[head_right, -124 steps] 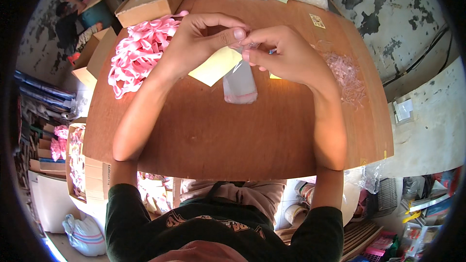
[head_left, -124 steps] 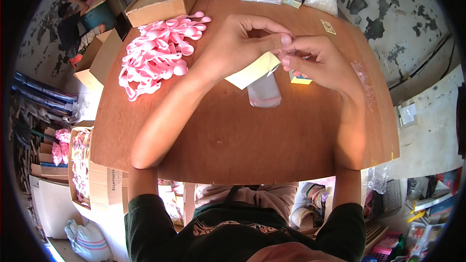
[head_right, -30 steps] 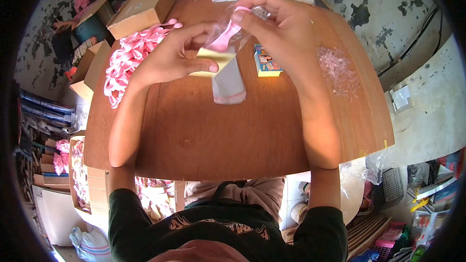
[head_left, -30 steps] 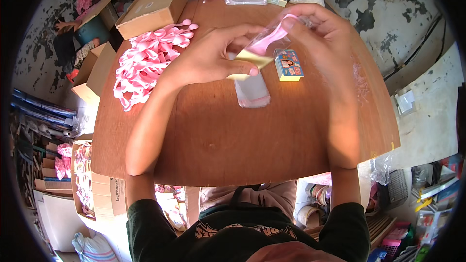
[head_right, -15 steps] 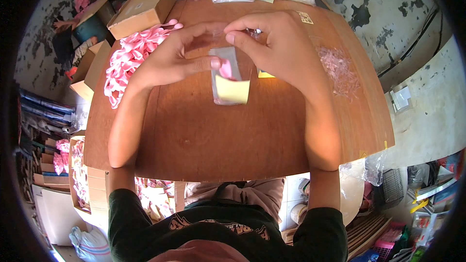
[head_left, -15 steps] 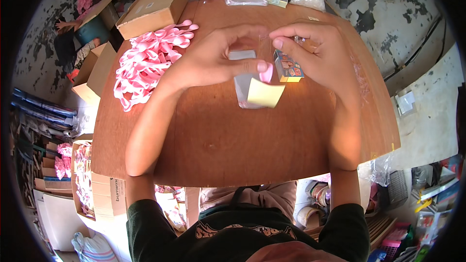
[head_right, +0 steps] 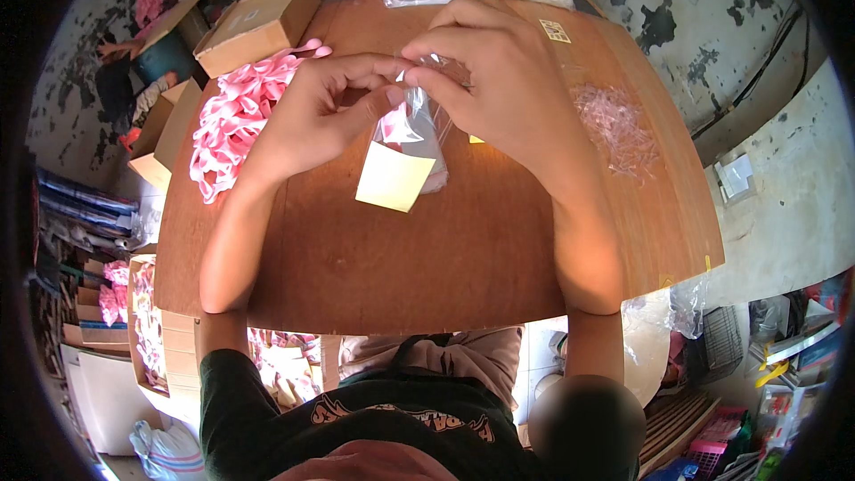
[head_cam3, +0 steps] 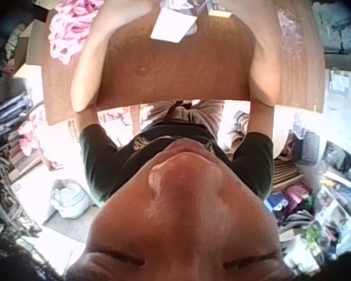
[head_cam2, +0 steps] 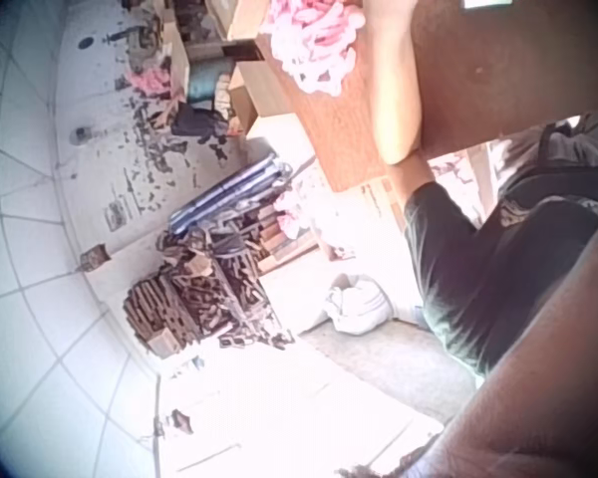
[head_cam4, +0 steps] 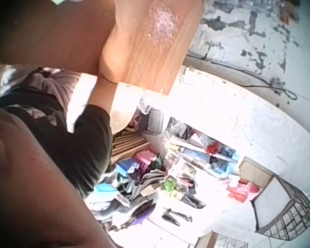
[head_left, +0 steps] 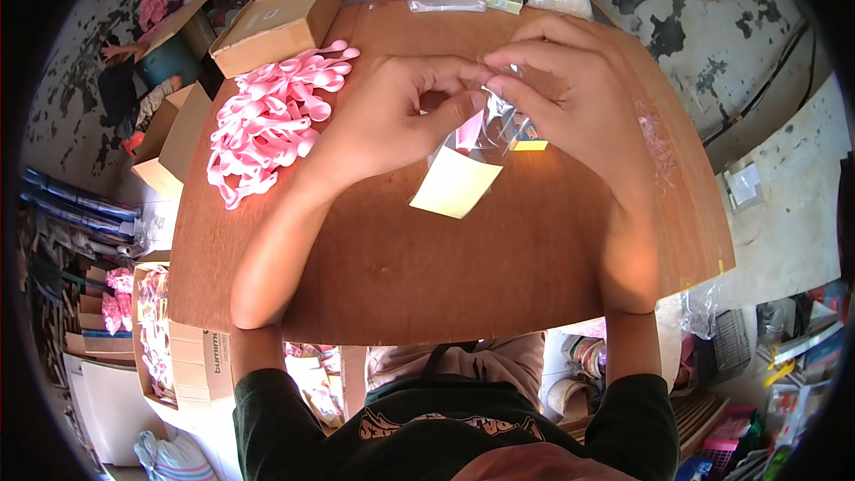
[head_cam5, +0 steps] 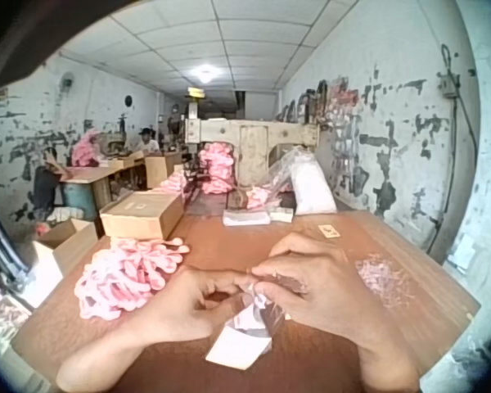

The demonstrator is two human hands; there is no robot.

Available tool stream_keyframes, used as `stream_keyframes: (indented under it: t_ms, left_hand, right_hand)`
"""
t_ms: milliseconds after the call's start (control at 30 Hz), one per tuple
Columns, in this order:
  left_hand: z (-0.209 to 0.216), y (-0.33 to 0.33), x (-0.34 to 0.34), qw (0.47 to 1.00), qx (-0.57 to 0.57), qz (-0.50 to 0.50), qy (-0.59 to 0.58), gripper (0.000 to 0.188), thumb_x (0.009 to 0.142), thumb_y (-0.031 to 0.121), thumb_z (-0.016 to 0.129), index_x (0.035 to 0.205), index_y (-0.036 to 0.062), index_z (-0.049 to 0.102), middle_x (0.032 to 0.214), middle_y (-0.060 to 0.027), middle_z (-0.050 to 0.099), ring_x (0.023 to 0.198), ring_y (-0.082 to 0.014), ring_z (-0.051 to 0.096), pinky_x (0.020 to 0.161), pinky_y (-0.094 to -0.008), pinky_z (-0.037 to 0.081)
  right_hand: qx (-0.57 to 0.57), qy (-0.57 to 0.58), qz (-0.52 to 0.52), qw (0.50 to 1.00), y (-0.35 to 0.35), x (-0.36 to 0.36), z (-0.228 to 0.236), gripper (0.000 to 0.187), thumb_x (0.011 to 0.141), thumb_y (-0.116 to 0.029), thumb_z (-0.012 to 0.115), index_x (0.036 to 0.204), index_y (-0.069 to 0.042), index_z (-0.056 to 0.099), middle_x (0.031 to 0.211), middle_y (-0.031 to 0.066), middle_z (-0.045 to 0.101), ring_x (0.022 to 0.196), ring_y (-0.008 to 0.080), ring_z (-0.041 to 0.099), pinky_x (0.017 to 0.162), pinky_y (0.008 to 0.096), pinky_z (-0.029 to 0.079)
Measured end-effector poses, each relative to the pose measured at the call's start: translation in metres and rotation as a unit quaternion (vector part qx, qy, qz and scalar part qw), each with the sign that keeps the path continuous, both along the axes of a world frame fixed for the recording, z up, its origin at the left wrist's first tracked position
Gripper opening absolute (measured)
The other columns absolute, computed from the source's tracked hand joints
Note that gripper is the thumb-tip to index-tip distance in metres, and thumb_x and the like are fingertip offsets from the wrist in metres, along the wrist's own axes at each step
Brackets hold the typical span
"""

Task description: Packing pink plastic spoons and paper labels into plastic bags.

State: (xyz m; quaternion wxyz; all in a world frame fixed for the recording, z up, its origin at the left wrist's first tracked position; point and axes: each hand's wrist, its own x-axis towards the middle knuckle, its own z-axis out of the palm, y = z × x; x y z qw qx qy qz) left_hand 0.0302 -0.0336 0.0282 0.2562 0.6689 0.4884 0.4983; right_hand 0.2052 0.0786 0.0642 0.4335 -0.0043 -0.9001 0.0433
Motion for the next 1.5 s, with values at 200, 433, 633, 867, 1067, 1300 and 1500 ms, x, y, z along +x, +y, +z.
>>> stream_keyframes:
  t_ms: [200,433,633,867,1067,1300,1500]
  left_hand:
    - [0.007,-0.008,0.009,0.982,0.006,0.058,0.182,0.023,0.087,-0.004,0.057,0.108,-0.0049,0.066,0.088,-0.0113,0.070,0.076,-0.0107,0.065,0.065,-0.0271,0.053]
    - [-0.002,-0.005,0.006,0.960,0.083,-0.010,0.269,0.024,0.084,-0.007,0.056,0.106,-0.0023,0.066,0.076,-0.0168,0.066,0.056,-0.0228,0.065,0.055,-0.0301,0.051]
    - [0.013,-0.016,0.012,0.977,0.071,0.015,0.199,0.023,0.087,-0.007,0.056,0.107,-0.0023,0.066,0.085,-0.0068,0.069,0.062,-0.0065,0.060,0.056,-0.0208,0.046]
    - [0.009,-0.011,0.000,0.984,0.149,0.075,-0.061,0.020,0.093,0.003,0.059,0.112,-0.0032,0.063,0.085,-0.0031,0.069,0.077,-0.0032,0.059,0.070,-0.0197,0.046]
    - [0.010,0.002,-0.002,0.987,0.114,0.065,-0.089,0.017,0.094,0.002,0.057,0.109,-0.0048,0.062,0.080,-0.0035,0.069,0.077,-0.0044,0.060,0.072,-0.0197,0.046]
    - [-0.004,0.009,-0.009,0.992,0.071,0.025,-0.105,0.015,0.095,0.007,0.059,0.105,-0.0039,0.062,0.088,-0.0046,0.069,0.077,-0.0065,0.062,0.070,-0.0216,0.049]
    - [-0.008,0.010,-0.003,0.995,0.014,0.025,-0.098,0.017,0.094,0.010,0.062,0.106,-0.0011,0.064,0.089,-0.0035,0.069,0.081,-0.0085,0.063,0.072,-0.0239,0.050]
  right_hand:
    - [-0.057,-0.091,0.008,0.994,-0.004,0.004,-0.006,0.010,0.076,-0.009,0.068,0.083,-0.001,0.071,0.079,0.0093,0.061,0.071,0.0282,0.059,0.065,0.0386,0.047]
    - [-0.069,-0.178,0.042,0.981,0.007,0.011,-0.007,0.007,0.071,-0.007,0.067,0.071,-0.001,0.065,0.075,0.0099,0.060,0.070,0.0292,0.059,0.062,0.0373,0.045]
    - [-0.159,-0.118,0.115,0.973,0.016,0.018,0.009,0.007,0.072,-0.005,0.068,0.072,0.001,0.064,0.079,0.0075,0.061,0.073,0.0195,0.060,0.064,0.0295,0.045]
    - [-0.508,0.150,0.498,0.687,0.100,0.059,0.006,0.010,0.079,-0.005,0.065,0.087,0.000,0.067,0.082,0.0049,0.064,0.075,0.0196,0.062,0.073,0.0309,0.053]
    - [-0.401,-0.036,-0.257,0.879,0.259,0.146,-0.085,0.031,0.082,-0.018,0.067,0.109,-0.005,0.069,0.098,0.0063,0.069,0.091,0.0153,0.063,0.079,0.0277,0.048]
    - [-0.307,0.159,-0.182,0.921,0.119,0.075,0.002,0.027,0.087,-0.017,0.066,0.109,-0.002,0.070,0.099,0.0056,0.070,0.093,0.0121,0.062,0.084,0.0261,0.047]
    - [-0.450,-0.079,0.019,0.889,0.012,0.009,0.006,0.030,0.089,-0.021,0.068,0.111,-0.001,0.067,0.101,0.0049,0.069,0.098,0.0107,0.060,0.085,0.0262,0.047]
